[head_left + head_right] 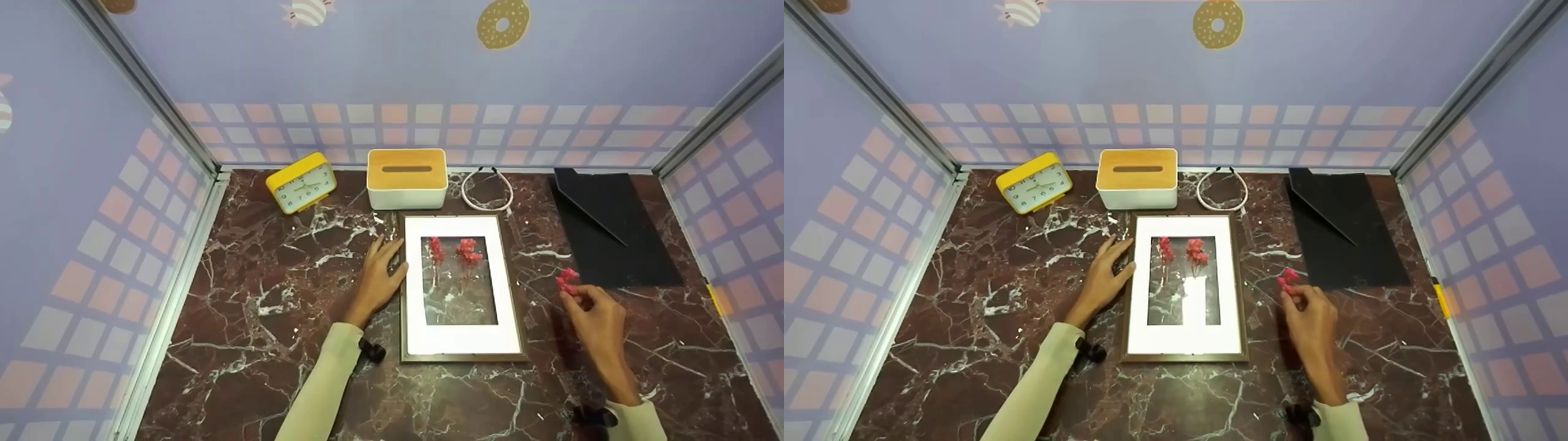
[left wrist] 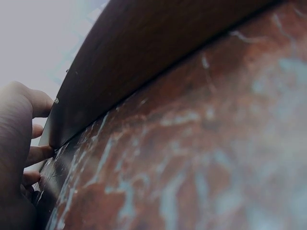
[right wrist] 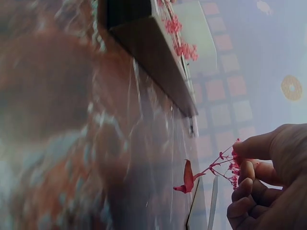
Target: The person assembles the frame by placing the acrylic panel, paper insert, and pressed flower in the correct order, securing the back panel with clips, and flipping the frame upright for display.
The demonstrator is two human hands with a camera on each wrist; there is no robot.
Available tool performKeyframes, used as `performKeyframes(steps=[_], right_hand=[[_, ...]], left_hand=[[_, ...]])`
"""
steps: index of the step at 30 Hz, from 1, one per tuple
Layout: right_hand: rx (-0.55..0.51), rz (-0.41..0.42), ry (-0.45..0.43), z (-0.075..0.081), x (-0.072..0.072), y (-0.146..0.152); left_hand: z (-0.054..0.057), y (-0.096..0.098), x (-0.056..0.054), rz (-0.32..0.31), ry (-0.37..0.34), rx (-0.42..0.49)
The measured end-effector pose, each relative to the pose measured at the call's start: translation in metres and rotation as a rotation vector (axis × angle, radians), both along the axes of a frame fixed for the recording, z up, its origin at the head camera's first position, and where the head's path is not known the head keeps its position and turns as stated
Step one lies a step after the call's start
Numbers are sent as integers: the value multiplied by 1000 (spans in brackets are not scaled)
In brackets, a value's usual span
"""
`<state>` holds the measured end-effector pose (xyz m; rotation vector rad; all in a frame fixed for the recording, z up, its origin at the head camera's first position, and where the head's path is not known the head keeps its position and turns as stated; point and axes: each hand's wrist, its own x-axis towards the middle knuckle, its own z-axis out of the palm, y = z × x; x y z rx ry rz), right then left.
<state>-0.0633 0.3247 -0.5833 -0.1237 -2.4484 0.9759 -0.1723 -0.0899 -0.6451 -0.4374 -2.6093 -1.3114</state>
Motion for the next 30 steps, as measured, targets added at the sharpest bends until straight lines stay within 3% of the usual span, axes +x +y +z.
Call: performKeyframes(steps=[12,23,30], right_hand=[[-76,83,32,7,-19,-34],[-134,151,36,12,-30,-68],[-147,162,41,13,-36,-85]], left_hand=[[1,0,0,10,-4,-33],[1,0,2,-9,-42,33],[2,1,1,5,-34,3]])
